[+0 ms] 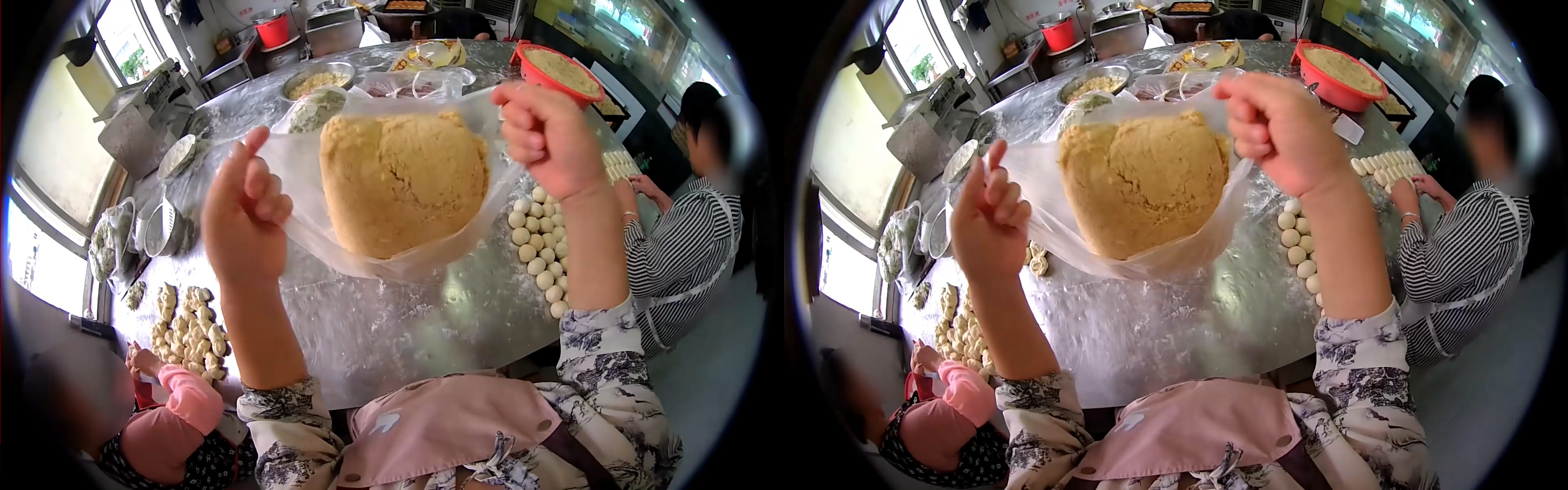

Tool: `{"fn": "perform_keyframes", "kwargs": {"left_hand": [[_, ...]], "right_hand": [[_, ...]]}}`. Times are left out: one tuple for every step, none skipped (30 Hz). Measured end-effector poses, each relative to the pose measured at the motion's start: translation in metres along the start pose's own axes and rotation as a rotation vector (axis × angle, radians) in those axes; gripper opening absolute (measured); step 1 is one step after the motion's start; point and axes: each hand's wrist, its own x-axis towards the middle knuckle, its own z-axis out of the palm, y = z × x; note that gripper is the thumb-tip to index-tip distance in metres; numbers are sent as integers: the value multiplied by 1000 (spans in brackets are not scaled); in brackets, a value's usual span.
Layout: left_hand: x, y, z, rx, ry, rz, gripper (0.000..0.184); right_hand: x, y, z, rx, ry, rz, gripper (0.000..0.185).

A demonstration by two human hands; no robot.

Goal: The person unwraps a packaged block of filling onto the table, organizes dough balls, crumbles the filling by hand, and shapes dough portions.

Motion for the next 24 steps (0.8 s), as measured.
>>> {"fn": "perform_keyframes", "kwargs": {"left_hand": [[-1, -11, -3, 26, 8, -16, 39], [-4, -30, -13, 52, 17, -33, 38], [-6, -52, -28, 143, 30, -92, 34], [-8, -75, -39, 341, 132, -209, 32], [-16, -89, -45, 429, 121, -321, 32], [-18, -101, -55, 337, 110, -372, 26], [-16, -100, -54, 297, 160, -404, 22], [-13, -100, -54, 261, 206, -442, 18], [-10, -94, -52, 234, 182, -423, 14], [-3, -86, -51, 204, 155, -393, 13], [4, -83, -51, 182, 182, -351, 14], [8, -78, -52, 165, 178, -338, 17], [12, -73, -53, 149, 174, -327, 19], [15, -68, -53, 133, 169, -318, 22], [16, -60, -53, 129, 200, -329, 15], [14, -49, -51, 134, 191, -320, 13], [13, -40, -50, 103, 135, -293, 16], [10, -33, -49, 72, 86, -273, 19], [9, -27, -42, 85, 57, -230, 24], [8, -25, -36, 124, 66, -181, 27], [7, -30, -36, 146, 89, -155, 29], [9, -38, -38, 169, 108, -124, 30], [7, -58, -53, 170, 77, -160, 31], [2, -79, -71, 170, 46, -194, 32]], "right_hand": [[3, 17, -8, 7, -28, 30, 15], [3, 41, -10, -59, 15, 58, 15], [1, 69, -11, -124, 57, 89, 15], [0, 104, -20, -139, 67, 225, 14], [0, 127, -26, -152, 73, 360, 14], [2, 126, -24, -89, 75, 359, 14], [2, 123, -24, -23, 83, 366, 13], [-1, 123, -24, 47, 100, 374, 13], [7, 120, -27, 81, 32, 343, 13], [12, 114, -26, 90, 35, 342, 13], [18, 105, -23, 95, 32, 333, 13], [23, 96, -19, 96, 26, 324, 13], [24, 90, -17, 105, 25, 310, 12], [27, 82, -16, 94, 14, 278, 12], [28, 77, -18, 84, 7, 252, 13], [28, 71, -19, 75, 2, 231, 13], [30, 64, -21, 113, 16, 204, 13], [32, 57, -22, 126, 24, 167, 14], [33, 50, -23, 138, 33, 137, 15], [34, 46, -24, 151, 40, 102, 15], [35, 46, -21, 185, 67, 68, 15], [34, 56, -19, 124, 100, 98, 14], [32, 75, -18, 63, 131, 122, 14], [28, 95, -19, 2, 161, 145, 14]]}}
